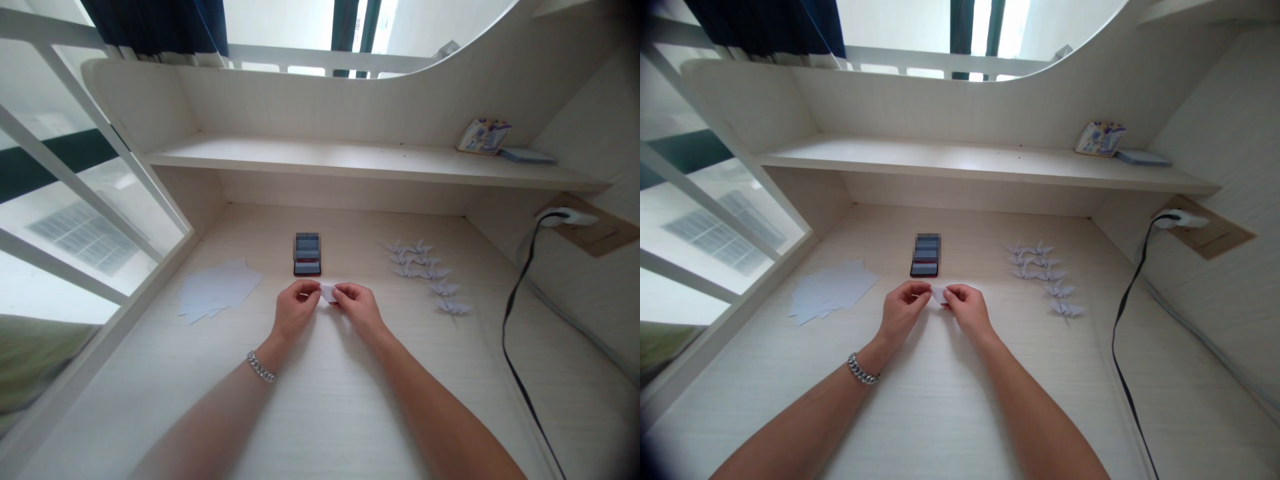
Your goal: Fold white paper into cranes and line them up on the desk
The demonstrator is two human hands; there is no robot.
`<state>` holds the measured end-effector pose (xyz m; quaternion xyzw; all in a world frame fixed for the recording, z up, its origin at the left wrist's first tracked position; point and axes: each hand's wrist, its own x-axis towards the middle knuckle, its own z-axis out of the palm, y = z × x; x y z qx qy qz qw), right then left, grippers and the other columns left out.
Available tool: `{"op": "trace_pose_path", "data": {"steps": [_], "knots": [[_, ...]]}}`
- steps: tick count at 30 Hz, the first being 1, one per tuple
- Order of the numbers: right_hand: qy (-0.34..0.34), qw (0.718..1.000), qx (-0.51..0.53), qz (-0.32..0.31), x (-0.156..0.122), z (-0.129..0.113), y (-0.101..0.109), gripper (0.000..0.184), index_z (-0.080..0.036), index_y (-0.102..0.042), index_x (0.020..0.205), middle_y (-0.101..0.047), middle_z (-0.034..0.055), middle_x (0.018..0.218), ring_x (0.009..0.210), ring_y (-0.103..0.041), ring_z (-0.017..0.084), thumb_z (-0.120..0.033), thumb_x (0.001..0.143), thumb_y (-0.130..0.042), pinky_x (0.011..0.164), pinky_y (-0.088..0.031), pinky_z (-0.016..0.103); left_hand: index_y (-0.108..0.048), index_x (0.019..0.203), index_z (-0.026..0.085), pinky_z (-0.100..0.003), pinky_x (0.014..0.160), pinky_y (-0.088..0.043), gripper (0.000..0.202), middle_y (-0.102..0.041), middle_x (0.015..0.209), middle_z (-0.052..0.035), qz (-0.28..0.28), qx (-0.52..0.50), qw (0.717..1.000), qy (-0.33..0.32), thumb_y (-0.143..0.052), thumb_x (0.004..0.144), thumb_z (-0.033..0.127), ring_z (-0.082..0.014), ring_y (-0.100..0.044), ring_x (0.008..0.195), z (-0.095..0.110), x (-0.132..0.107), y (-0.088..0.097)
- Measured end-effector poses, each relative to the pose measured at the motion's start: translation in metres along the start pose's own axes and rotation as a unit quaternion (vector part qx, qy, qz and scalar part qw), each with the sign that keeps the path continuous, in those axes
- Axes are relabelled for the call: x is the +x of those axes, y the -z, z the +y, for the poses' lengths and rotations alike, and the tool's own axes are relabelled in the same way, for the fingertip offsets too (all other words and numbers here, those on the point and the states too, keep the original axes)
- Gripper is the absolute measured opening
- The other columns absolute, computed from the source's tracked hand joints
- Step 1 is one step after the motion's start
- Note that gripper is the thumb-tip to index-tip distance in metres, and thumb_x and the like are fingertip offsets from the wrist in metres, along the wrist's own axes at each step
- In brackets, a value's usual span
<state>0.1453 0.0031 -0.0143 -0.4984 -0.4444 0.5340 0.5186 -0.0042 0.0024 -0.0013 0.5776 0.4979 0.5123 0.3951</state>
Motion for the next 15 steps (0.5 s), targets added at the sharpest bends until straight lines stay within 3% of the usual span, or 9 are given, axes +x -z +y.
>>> {"op": "trace_pose_path", "data": {"steps": [3,6,9,15], "knots": [[-0.013,1.0,0.006,-0.006,0.0,0.001,-0.001,0.028,-0.015,-0.067,0.075,-0.066,0.0034,0.069,0.061,-0.06,0.016,-0.039,0.062,-0.071,0.061,-0.053,0.03,-0.067,0.088,0.017,-0.025,0.07,-0.049,0.019,-0.065,0.095,-0.006,0.045,0.036,0.998,-0.033,-0.062,0.072,0.027,-0.0153,-0.061,0.082,0.0,0.003,0.003],[-0.008,0.999,-0.012,-0.031,-0.003,-0.002,-0.001,0.029,-0.015,-0.068,0.075,-0.066,0.0032,0.069,0.06,-0.06,0.016,-0.041,0.062,-0.07,0.06,-0.053,0.031,-0.067,0.089,0.016,-0.026,0.073,-0.05,0.022,-0.066,0.097,-0.0077,-0.025,0.002,0.999,-0.02,-0.063,0.071,0.029,-0.0175,-0.062,0.087,-0.002,0.004,0.003],[-0.001,0.998,-0.049,-0.049,-0.005,-0.007,0.0,0.029,-0.015,-0.069,0.076,-0.067,0.0044,0.07,0.059,-0.061,0.016,-0.041,0.064,-0.069,0.059,-0.052,0.03,-0.068,0.089,0.015,-0.027,0.072,-0.051,0.025,-0.069,0.088,-0.0079,-0.108,-0.01,0.994,0.013,-0.065,0.071,0.032,-0.0181,-0.064,0.081,-0.004,0.004,0.003],[0.027,0.993,-0.104,-0.048,-0.006,-0.012,0.002,0.027,-0.014,-0.069,0.077,-0.067,0.0052,0.068,0.056,-0.059,0.015,-0.039,0.067,-0.066,0.053,-0.047,0.026,-0.069,0.085,0.014,-0.026,0.067,-0.05,0.025,-0.07,0.084,-0.0076,-0.134,-0.019,0.99,0.027,-0.065,0.071,0.034,-0.0181,-0.064,0.076,-0.005,0.006,0.005]]}}
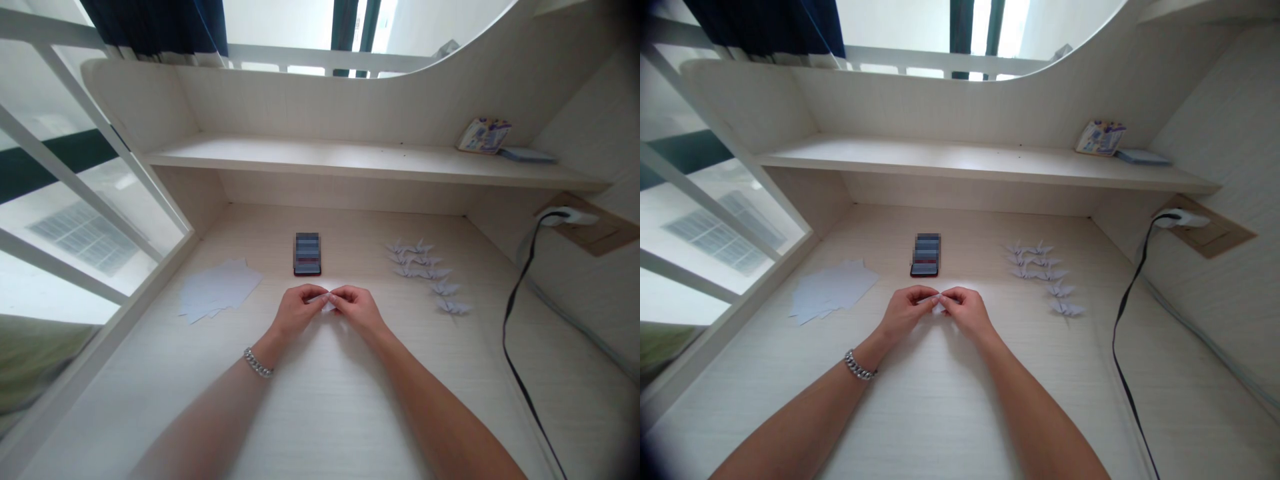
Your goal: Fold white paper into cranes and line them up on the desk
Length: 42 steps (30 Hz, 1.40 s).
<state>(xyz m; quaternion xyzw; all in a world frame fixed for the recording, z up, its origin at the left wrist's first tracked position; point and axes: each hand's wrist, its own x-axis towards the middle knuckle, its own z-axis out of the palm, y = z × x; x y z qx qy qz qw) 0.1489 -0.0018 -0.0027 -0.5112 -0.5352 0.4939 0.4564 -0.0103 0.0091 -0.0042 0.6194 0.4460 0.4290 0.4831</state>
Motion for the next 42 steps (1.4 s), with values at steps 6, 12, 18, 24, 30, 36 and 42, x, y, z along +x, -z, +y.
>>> {"op": "trace_pose_path", "data": {"steps": [6,12,18,24,30,36,42], "knots": [[0.01,1.0,0.016,0.013,0.0014,0.0036,0.0008,0.022,-0.014,-0.068,0.077,-0.068,0.0057,0.072,0.062,-0.06,0.015,-0.032,0.063,-0.069,0.057,-0.047,0.026,-0.069,0.083,0.014,-0.025,0.064,-0.049,0.024,-0.07,0.082,-0.0081,0.002,-0.013,1.0,0.014,-0.066,0.069,0.032,-0.0175,-0.063,0.073,-0.0019,0.0009,0.0005],[0.003,0.999,0.031,-0.014,0.0005,0.0,0.001,0.019,-0.015,-0.069,0.076,-0.067,0.0039,0.068,0.057,-0.058,0.014,-0.029,0.063,-0.068,0.054,-0.046,0.025,-0.068,0.078,0.013,-0.023,0.061,-0.047,0.017,-0.068,0.074,-0.006,-0.012,-0.039,0.999,0.022,-0.067,0.068,0.026,-0.0138,-0.06,0.066,-0.0002,0.0009,0.0022],[-0.02,0.996,0.089,-0.014,-0.0004,-0.001,0.0004,0.014,-0.017,-0.07,0.071,-0.067,0.0024,0.065,0.057,-0.059,0.014,-0.024,0.059,-0.07,0.053,-0.049,0.025,-0.068,0.072,0.014,-0.021,0.057,-0.044,0.009,-0.065,0.066,-0.0022,-0.006,-0.066,0.997,0.039,-0.067,0.064,0.018,-0.011,-0.056,0.059,0.0038,0.0015,0.0014],[-0.024,0.993,0.113,-0.024,-0.0001,-0.0005,0.0022,0.016,-0.017,-0.07,0.072,-0.066,0.0022,0.067,0.059,-0.059,0.014,-0.028,0.06,-0.072,0.054,-0.049,0.024,-0.068,0.071,0.015,-0.022,0.06,-0.045,0.008,-0.067,0.068,-0.0029,0.005,-0.067,0.997,0.029,-0.066,0.066,0.02,-0.0122,-0.058,0.062,0.0055,-0.0008,-0.0011],[-0.034,0.995,0.085,-0.031,0.0015,0.0011,0.0036,0.024,-0.016,-0.07,0.077,-0.068,0.0047,0.073,0.065,-0.061,0.016,-0.035,0.062,-0.072,0.056,-0.05,0.026,-0.068,0.074,0.014,-0.026,0.067,-0.048,0.015,-0.068,0.075,-0.0058,0.018,-0.039,0.999,-0.001,-0.07,0.065,0.026,-0.0154,-0.061,0.07,0.0045,-0.0032,-0.0014],[0.043,0.998,-0.016,-0.036,-0.0002,-0.0009,0.0054,0.02,-0.016,-0.071,0.082,-0.07,0.0064,0.077,0.068,-0.062,0.018,-0.03,0.069,-0.065,0.062,-0.049,0.028,-0.067,0.076,0.014,-0.026,0.069,-0.049,0.017,-0.068,0.079,-0.0058,0.027,-0.075,0.997,0.006,-0.07,0.064,0.024,-0.0156,-0.062,0.072,-0.0007,-0.0021,-0.0009],[0.096,0.992,-0.086,0.0,-0.0027,-0.0049,0.0049,0.015,-0.018,-0.07,0.081,-0.07,0.0057,0.08,0.074,-0.064,0.019,-0.026,0.073,-0.06,0.069,-0.049,0.029,-0.067,0.077,0.013,-0.027,0.068,-0.05,0.015,-0.069,0.078,-0.0055,0.026,-0.137,0.989,0.043,-0.068,0.062,0.019,-0.0156,-0.063,0.072,-0.0012,0.0002,-0.0005]]}}
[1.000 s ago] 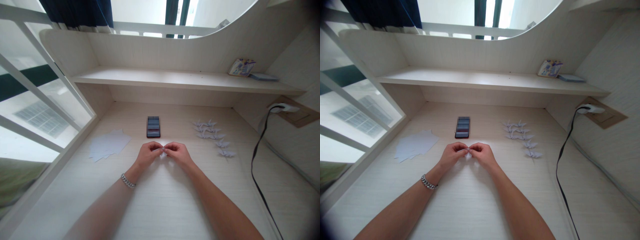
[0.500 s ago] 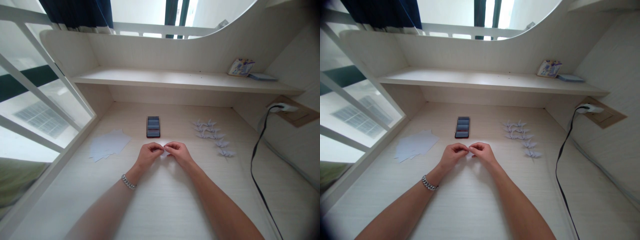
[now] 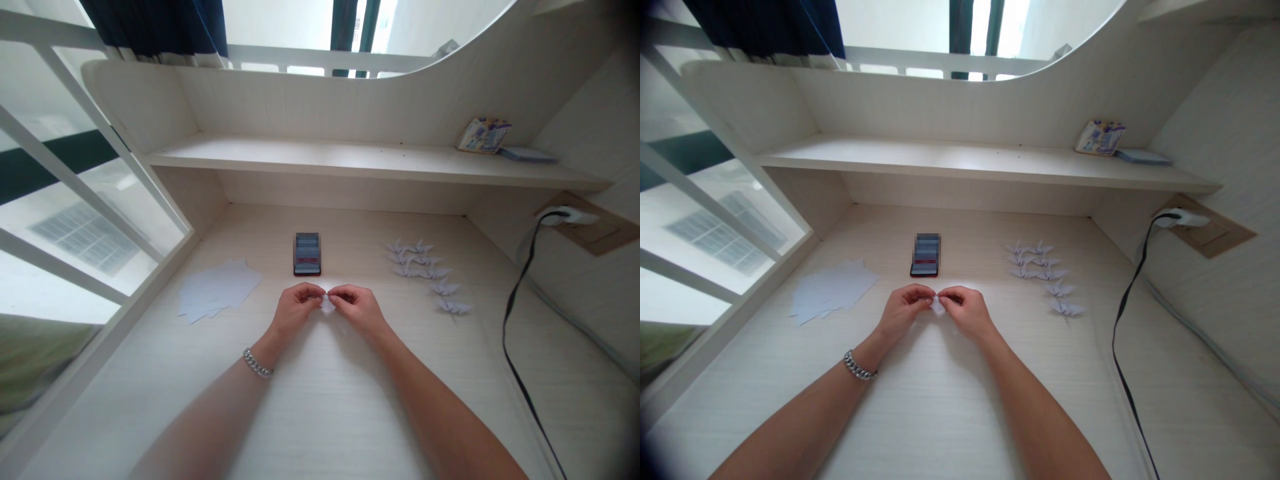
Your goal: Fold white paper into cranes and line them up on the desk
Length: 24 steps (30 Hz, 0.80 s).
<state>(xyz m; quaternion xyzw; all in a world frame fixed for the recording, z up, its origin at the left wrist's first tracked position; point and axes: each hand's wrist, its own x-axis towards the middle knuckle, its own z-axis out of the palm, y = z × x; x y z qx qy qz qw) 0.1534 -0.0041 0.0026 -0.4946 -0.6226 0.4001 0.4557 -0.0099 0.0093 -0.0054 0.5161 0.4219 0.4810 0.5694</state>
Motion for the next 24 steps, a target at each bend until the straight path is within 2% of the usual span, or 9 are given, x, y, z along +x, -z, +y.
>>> {"op": "trace_pose_path", "data": {"steps": [4,11,18,24], "knots": [[0.018,0.999,-0.03,0.02,-0.0012,0.001,-0.0011,0.015,-0.019,-0.07,0.083,-0.07,0.0056,0.083,0.076,-0.064,0.019,-0.025,0.074,-0.059,0.071,-0.049,0.03,-0.066,0.081,0.013,-0.027,0.067,-0.05,0.019,-0.068,0.081,-0.0061,0.006,-0.038,0.999,0.005,-0.068,0.062,0.017,-0.016,-0.063,0.075,0.0006,-0.0002,-0.0014],[0.035,0.999,-0.017,0.025,-0.0038,0.0001,-0.0043,0.014,-0.019,-0.067,0.085,-0.069,0.0057,0.082,0.074,-0.063,0.018,-0.026,0.074,-0.06,0.068,-0.049,0.028,-0.064,0.085,0.012,-0.028,0.072,-0.05,0.026,-0.067,0.082,-0.0071,0.003,0.008,1.0,-0.022,-0.073,0.062,0.023,-0.0161,-0.063,0.077,-0.0032,-0.0004,-0.0012],[-0.006,0.999,0.047,0.015,-0.0024,0.0025,-0.0029,0.013,-0.018,-0.063,0.079,-0.065,0.003,0.074,0.067,-0.059,0.015,-0.028,0.072,-0.062,0.062,-0.048,0.026,-0.063,0.08,0.012,-0.027,0.069,-0.05,0.025,-0.067,0.079,-0.006,0.018,0.023,0.999,-0.024,-0.073,0.061,0.024,-0.0155,-0.063,0.074,-0.0013,-0.0007,-0.002],[-0.062,0.99,0.129,-0.003,0.002,0.0076,-0.0019,0.024,-0.018,-0.063,0.087,-0.064,0.0031,0.075,0.07,-0.06,0.016,-0.036,0.07,-0.063,0.058,-0.052,0.027,-0.062,0.08,0.013,-0.026,0.065,-0.05,0.026,-0.066,0.077,-0.0049,0.03,0.016,0.999,-0.019,-0.073,0.06,0.025,-0.0153,-0.062,0.072,-0.0009,-0.0006,-0.0019]]}}
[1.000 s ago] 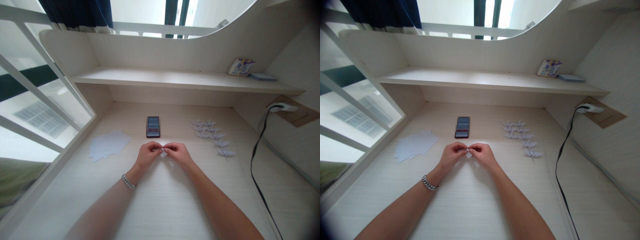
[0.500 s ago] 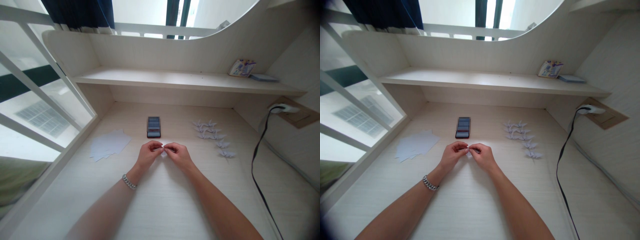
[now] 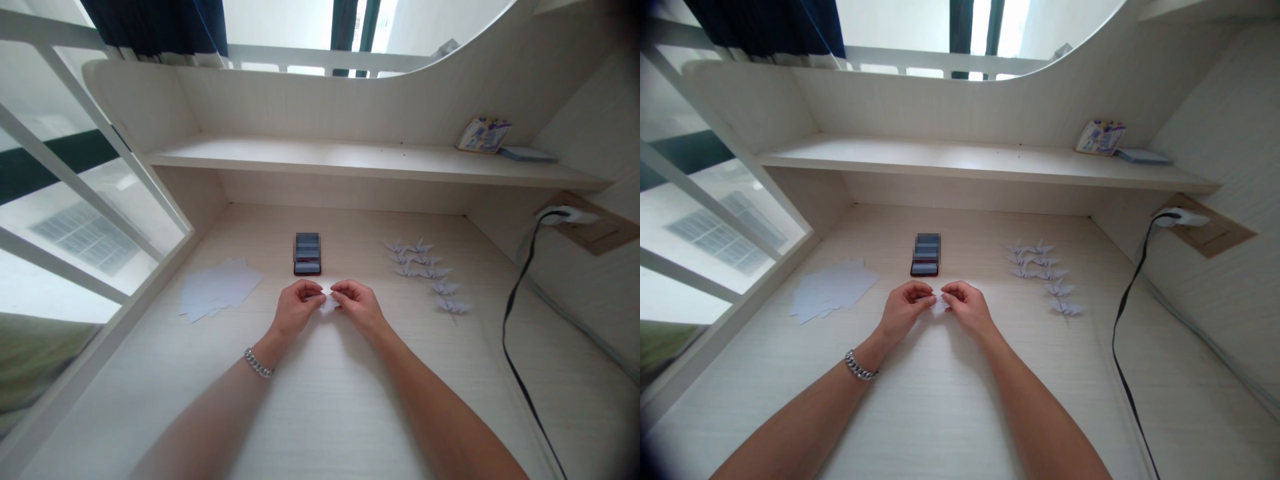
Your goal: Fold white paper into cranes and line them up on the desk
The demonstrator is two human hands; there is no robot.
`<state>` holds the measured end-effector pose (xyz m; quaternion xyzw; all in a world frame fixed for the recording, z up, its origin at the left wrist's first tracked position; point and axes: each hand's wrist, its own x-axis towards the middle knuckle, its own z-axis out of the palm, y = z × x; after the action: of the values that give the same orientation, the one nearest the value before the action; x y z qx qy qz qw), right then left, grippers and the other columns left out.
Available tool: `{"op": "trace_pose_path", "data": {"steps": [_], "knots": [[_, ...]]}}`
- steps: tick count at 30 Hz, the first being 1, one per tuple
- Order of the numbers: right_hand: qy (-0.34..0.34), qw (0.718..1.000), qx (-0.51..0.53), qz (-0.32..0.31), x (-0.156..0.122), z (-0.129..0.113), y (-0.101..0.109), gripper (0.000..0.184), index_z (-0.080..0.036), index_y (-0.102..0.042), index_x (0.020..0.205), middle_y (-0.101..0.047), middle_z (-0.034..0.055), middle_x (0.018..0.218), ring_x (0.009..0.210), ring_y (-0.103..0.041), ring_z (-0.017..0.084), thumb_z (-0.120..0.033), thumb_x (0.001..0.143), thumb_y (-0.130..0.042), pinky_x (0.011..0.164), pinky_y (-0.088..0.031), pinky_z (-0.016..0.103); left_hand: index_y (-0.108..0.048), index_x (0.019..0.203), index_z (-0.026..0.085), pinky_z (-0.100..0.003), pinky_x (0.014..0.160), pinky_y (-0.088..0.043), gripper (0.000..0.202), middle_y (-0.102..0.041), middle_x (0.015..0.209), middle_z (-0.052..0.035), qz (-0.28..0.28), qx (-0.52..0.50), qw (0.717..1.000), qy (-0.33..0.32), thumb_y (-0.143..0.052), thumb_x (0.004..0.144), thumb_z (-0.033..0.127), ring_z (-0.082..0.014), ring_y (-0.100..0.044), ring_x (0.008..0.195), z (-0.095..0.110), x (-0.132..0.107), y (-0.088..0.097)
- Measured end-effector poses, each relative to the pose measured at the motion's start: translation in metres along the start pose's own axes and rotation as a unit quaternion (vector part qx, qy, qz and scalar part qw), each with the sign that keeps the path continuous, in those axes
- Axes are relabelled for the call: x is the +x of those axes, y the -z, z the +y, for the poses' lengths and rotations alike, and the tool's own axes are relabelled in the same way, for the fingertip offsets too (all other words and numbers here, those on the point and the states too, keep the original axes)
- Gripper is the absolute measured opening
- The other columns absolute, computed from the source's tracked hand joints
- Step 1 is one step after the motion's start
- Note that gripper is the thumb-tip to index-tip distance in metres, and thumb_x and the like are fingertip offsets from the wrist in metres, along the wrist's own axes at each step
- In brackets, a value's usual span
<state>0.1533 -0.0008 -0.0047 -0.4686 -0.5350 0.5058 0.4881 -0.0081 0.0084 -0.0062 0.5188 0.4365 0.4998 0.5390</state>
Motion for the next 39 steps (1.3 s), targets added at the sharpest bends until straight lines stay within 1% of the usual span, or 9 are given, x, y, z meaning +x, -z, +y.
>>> {"op": "trace_pose_path", "data": {"steps": [4,9,13,18,20,23,26,32,39], "knots": [[-0.012,1.0,0.007,0.011,0.0004,-0.0007,0.0001,0.029,-0.018,-0.063,0.091,-0.065,0.0043,0.077,0.072,-0.061,0.017,-0.04,0.073,-0.059,0.058,-0.052,0.027,-0.062,0.08,0.013,-0.026,0.066,-0.05,0.024,-0.066,0.078,-0.0052,0.003,0.008,1.0,-0.01,-0.072,0.061,0.025,-0.0152,-0.062,0.072,0.0001,-0.0002,0.0001],[0.037,0.998,-0.056,0.015,-0.0029,-0.0019,-0.0013,0.023,-0.017,-0.063,0.087,-0.067,0.0056,0.08,0.075,-0.062,0.018,-0.033,0.07,-0.065,0.069,-0.049,0.029,-0.062,0.081,0.013,-0.027,0.068,-0.05,0.024,-0.066,0.078,-0.0056,0.0,0.034,0.999,-0.023,-0.071,0.063,0.026,-0.0156,-0.062,0.074,-0.0015,-0.0006,0.0001],[0.044,0.996,-0.072,0.015,-0.0029,-0.002,-0.0014,0.016,-0.018,-0.063,0.079,-0.065,0.0026,0.074,0.068,-0.059,0.015,-0.032,0.071,-0.064,0.064,-0.046,0.027,-0.062,0.079,0.013,-0.026,0.066,-0.05,0.025,-0.066,0.075,-0.0052,-0.001,0.024,1.0,-0.011,-0.073,0.061,0.026,-0.0153,-0.063,0.071,-0.0006,-0.001,-0.0002],[0.044,0.997,-0.066,0.01,-0.0026,-0.0046,-0.0018,0.017,-0.019,-0.063,0.081,-0.065,0.0018,0.075,0.068,-0.058,0.015,-0.032,0.071,-0.063,0.063,-0.045,0.026,-0.062,0.078,0.013,-0.025,0.064,-0.05,0.027,-0.066,0.072,-0.0045,-0.004,0.003,1.0,0.003,-0.075,0.058,0.025,-0.0145,-0.063,0.067,0.0017,-0.0007,0.0001],[0.047,0.994,-0.096,0.002,-0.0031,-0.006,-0.0021,0.017,-0.019,-0.064,0.083,-0.066,0.0027,0.078,0.069,-0.059,0.015,-0.033,0.073,-0.061,0.064,-0.045,0.026,-0.062,0.077,0.013,-0.025,0.064,-0.05,0.027,-0.067,0.071,-0.0042,-0.001,-0.003,1.0,0.006,-0.076,0.057,0.024,-0.0146,-0.063,0.067,0.0015,-0.0006,0.0001],[0.053,0.986,-0.158,-0.013,-0.0035,-0.0063,-0.0017,0.015,-0.019,-0.066,0.08,-0.067,0.0031,0.077,0.071,-0.059,0.017,-0.032,0.074,-0.06,0.065,-0.044,0.027,-0.063,0.076,0.013,-0.026,0.065,-0.051,0.027,-0.067,0.07,-0.004,-0.001,-0.008,1.0,0.012,-0.077,0.056,0.024,-0.0149,-0.063,0.067,0.0005,-0.0008,-0.0004],[0.048,0.981,-0.186,-0.008,-0.0032,-0.0052,-0.0004,0.015,-0.019,-0.066,0.076,-0.066,0.0025,0.073,0.068,-0.058,0.016,-0.03,0.076,-0.057,0.063,-0.043,0.027,-0.064,0.076,0.013,-0.027,0.066,-0.052,0.024,-0.068,0.072,-0.0049,-0.011,-0.025,0.999,0.028,-0.076,0.057,0.023,-0.0154,-0.064,0.068,-0.0003,-0.001,-0.0006],[0.047,0.98,-0.191,0.004,-0.0029,-0.006,0.0008,0.015,-0.019,-0.066,0.075,-0.066,0.0019,0.07,0.065,-0.056,0.016,-0.029,0.077,-0.055,0.06,-0.041,0.026,-0.067,0.08,0.012,-0.027,0.069,-0.052,0.022,-0.069,0.081,-0.0068,-0.027,-0.049,0.998,0.039,-0.073,0.059,0.017,-0.0158,-0.064,0.074,0.0009,-0.002,0.0],[0.057,0.977,-0.207,0.007,-0.0041,-0.0092,-0.0008,0.015,-0.018,-0.066,0.075,-0.066,0.0021,0.071,0.065,-0.056,0.015,-0.028,0.077,-0.054,0.061,-0.041,0.025,-0.066,0.08,0.012,-0.027,0.067,-0.052,0.019,-0.069,0.081,-0.0068,-0.026,-0.022,0.999,0.029,-0.069,0.063,0.019,-0.016,-0.063,0.074,0.0042,-0.0031,-0.0009]]}}
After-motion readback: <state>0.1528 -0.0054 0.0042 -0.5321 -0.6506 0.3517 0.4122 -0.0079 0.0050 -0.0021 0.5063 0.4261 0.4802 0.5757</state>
